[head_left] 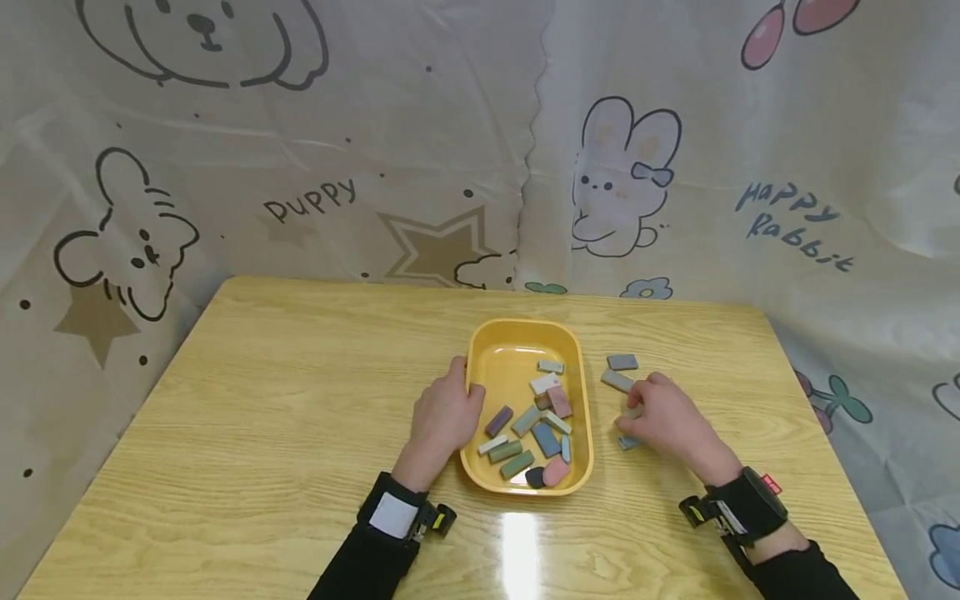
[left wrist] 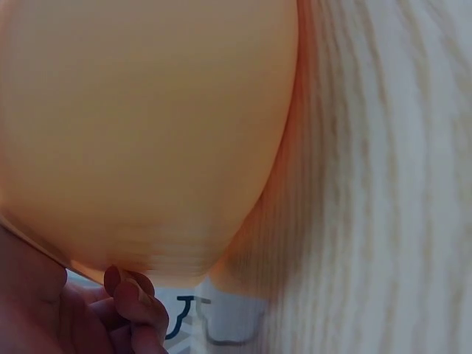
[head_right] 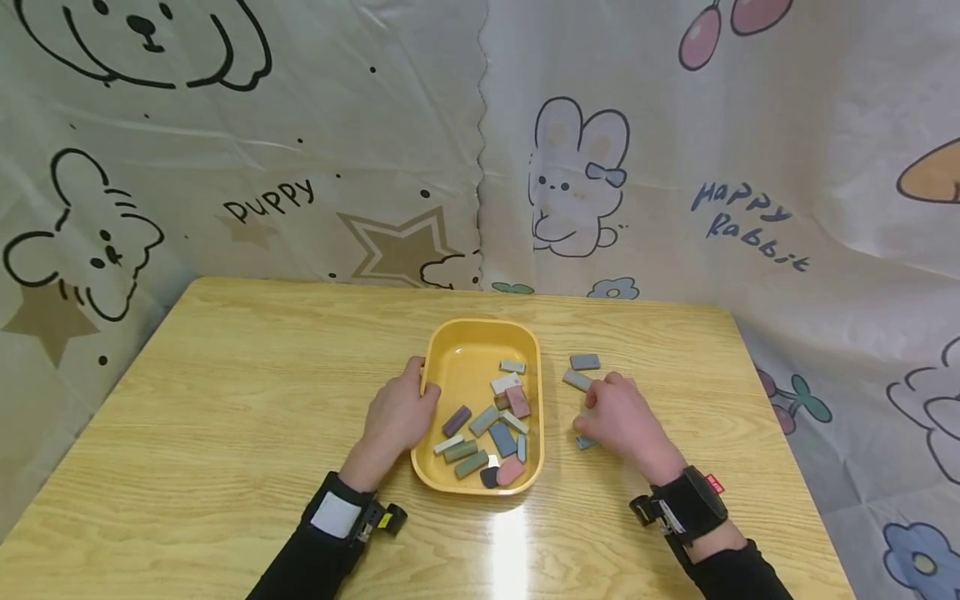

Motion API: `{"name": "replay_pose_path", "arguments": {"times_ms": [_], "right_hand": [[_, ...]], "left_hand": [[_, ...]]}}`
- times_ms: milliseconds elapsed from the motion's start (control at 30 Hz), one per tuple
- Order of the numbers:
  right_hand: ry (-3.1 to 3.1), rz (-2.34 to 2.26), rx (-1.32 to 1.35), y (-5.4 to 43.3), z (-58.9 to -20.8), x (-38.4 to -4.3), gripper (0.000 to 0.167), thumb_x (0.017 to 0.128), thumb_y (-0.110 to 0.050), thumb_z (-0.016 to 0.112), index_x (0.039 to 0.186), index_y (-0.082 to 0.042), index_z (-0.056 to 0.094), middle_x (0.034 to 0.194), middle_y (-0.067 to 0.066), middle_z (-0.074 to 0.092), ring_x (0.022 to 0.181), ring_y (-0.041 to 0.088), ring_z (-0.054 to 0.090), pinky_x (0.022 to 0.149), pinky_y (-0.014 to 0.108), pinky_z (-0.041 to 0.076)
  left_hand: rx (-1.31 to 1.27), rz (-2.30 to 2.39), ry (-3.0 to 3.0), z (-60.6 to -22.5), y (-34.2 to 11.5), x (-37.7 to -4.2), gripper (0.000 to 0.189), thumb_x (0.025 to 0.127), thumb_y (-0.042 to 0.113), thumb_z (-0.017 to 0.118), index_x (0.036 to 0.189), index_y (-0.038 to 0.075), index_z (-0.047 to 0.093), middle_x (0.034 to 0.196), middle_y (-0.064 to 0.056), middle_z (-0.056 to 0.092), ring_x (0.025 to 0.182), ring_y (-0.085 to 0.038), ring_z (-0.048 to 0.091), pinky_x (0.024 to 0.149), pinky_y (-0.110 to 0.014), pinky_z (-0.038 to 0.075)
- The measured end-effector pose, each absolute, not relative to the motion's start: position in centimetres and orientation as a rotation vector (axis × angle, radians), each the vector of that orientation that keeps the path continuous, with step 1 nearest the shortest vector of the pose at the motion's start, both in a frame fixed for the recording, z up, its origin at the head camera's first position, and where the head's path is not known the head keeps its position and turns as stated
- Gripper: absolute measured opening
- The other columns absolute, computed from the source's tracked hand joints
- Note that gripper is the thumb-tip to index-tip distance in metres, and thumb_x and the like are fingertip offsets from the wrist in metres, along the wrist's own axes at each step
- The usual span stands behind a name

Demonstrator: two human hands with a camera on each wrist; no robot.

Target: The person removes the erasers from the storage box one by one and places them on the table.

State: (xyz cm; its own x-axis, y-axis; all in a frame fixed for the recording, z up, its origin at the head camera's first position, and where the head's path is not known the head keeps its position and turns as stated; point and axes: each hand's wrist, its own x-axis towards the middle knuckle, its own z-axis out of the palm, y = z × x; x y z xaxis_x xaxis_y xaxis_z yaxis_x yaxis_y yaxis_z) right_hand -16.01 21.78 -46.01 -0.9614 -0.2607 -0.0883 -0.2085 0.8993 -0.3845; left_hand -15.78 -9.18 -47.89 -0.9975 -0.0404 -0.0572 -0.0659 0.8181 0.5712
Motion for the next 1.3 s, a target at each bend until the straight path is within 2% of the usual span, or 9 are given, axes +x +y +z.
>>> {"name": "replay_pose_path", "arguments": {"times_ms": [167, 300, 433, 667, 833, 933, 1033, 1167, 1300], "right_hand": [[2.961, -0.547, -0.387, 21.8, -46.4, -15.9, 0.022, 0.077, -0.022, 0.073, 0.082, -0.005, 0.061, 0.086, 0.008, 0.05, 0.07, 0.02, 0.046, 0.062, 0.033, 0.041], [2.97, -0.486, -0.426, 21.5, -45.8, -16.2, 0.023, 0.077, -0.024, 0.073, 0.088, -0.004, 0.067, 0.091, 0.009, 0.056, 0.074, 0.022, 0.051, 0.065, 0.037, 0.045], [2.976, -0.477, -0.515, 20.3, -44.0, -16.7, 0.026, 0.078, -0.022, 0.071, 0.097, -0.005, 0.071, 0.097, 0.009, 0.061, 0.08, 0.022, 0.056, 0.07, 0.04, 0.048], [2.961, -0.371, -0.793, 16.0, -40.9, -16.5, 0.033, 0.081, -0.029, 0.073, 0.108, -0.009, 0.072, 0.103, 0.007, 0.065, 0.087, 0.024, 0.06, 0.072, 0.04, 0.05], [2.897, -0.335, -1.088, 12.7, -40.6, -16.0, 0.031, 0.08, -0.021, 0.072, 0.109, -0.01, 0.072, 0.095, 0.003, 0.064, 0.081, 0.019, 0.058, 0.068, 0.033, 0.048], [2.81, -0.31, -1.159, 10.9, -40.8, -15.8, 0.036, 0.076, -0.02, 0.074, 0.111, -0.012, 0.071, 0.093, 0.0, 0.06, 0.078, 0.016, 0.054, 0.062, 0.029, 0.046], [2.728, -0.27, -1.228, 9.2, -40.9, -15.8, 0.032, 0.077, -0.018, 0.073, 0.109, -0.016, 0.073, 0.094, -0.001, 0.06, 0.08, 0.016, 0.053, 0.069, 0.03, 0.046], [2.61, -0.214, -1.25, 7.3, -40.9, -16.1, 0.028, 0.083, -0.006, 0.066, 0.106, -0.021, 0.073, 0.095, -0.003, 0.058, 0.082, 0.016, 0.052, 0.074, 0.03, 0.046], [2.515, -0.131, -1.17, 6.1, -41.1, -16.4, 0.031, 0.089, -0.001, 0.062, 0.104, -0.026, 0.073, 0.095, -0.007, 0.054, 0.086, 0.015, 0.049, 0.068, 0.03, 0.045]], "left_hand": [[-0.088, 0.935, 2.952, -47.8, -9.3, -15.7, 0.042, 0.096, 0.028, 0.047, 0.132, 0.007, 0.048, 0.071, -0.006, 0.056, 0.053, -0.018, 0.053, 0.046, -0.033, 0.038], [-0.088, 0.932, 2.949, -47.8, -9.3, -15.7, 0.043, 0.096, 0.028, 0.047, 0.133, 0.007, 0.047, 0.069, -0.006, 0.055, 0.052, -0.018, 0.052, 0.045, -0.033, 0.038], [-0.092, 0.933, 2.948, -47.9, -9.4, -15.8, 0.043, 0.097, 0.028, 0.046, 0.134, 0.007, 0.047, 0.07, -0.005, 0.055, 0.052, -0.017, 0.052, 0.045, -0.033, 0.039], [-0.086, 0.95, 2.935, -47.7, -9.5, -15.9, 0.043, 0.097, 0.028, 0.046, 0.134, 0.007, 0.046, 0.067, -0.004, 0.055, 0.05, -0.017, 0.052, 0.045, -0.033, 0.039], [-0.09, 0.954, 2.932, -47.7, -9.5, -15.9, 0.043, 0.097, 0.028, 0.046, 0.134, 0.007, 0.046, 0.066, -0.004, 0.055, 0.049, -0.016, 0.052, 0.044, -0.033, 0.04], [-0.098, 0.944, 2.927, -47.7, -9.5, -15.9, 0.043, 0.097, 0.029, 0.046, 0.134, 0.007, 0.046, 0.068, -0.005, 0.055, 0.049, -0.016, 0.052, 0.044, -0.033, 0.04], [-0.108, 0.944, 2.913, -47.6, -9.5, -16.0, 0.043, 0.097, 0.029, 0.046, 0.135, 0.007, 0.045, 0.069, -0.005, 0.055, 0.049, -0.016, 0.052, 0.043, -0.032, 0.041], [-0.117, 0.949, 2.898, -47.5, -9.3, -16.0, 0.044, 0.098, 0.029, 0.046, 0.136, 0.007, 0.044, 0.068, -0.005, 0.055, 0.049, -0.016, 0.053, 0.044, -0.031, 0.041], [-0.111, 0.95, 2.894, -47.5, -9.2, -15.9, 0.042, 0.098, 0.029, 0.048, 0.134, 0.007, 0.045, 0.068, -0.004, 0.054, 0.051, -0.016, 0.052, 0.045, -0.031, 0.041]]}}
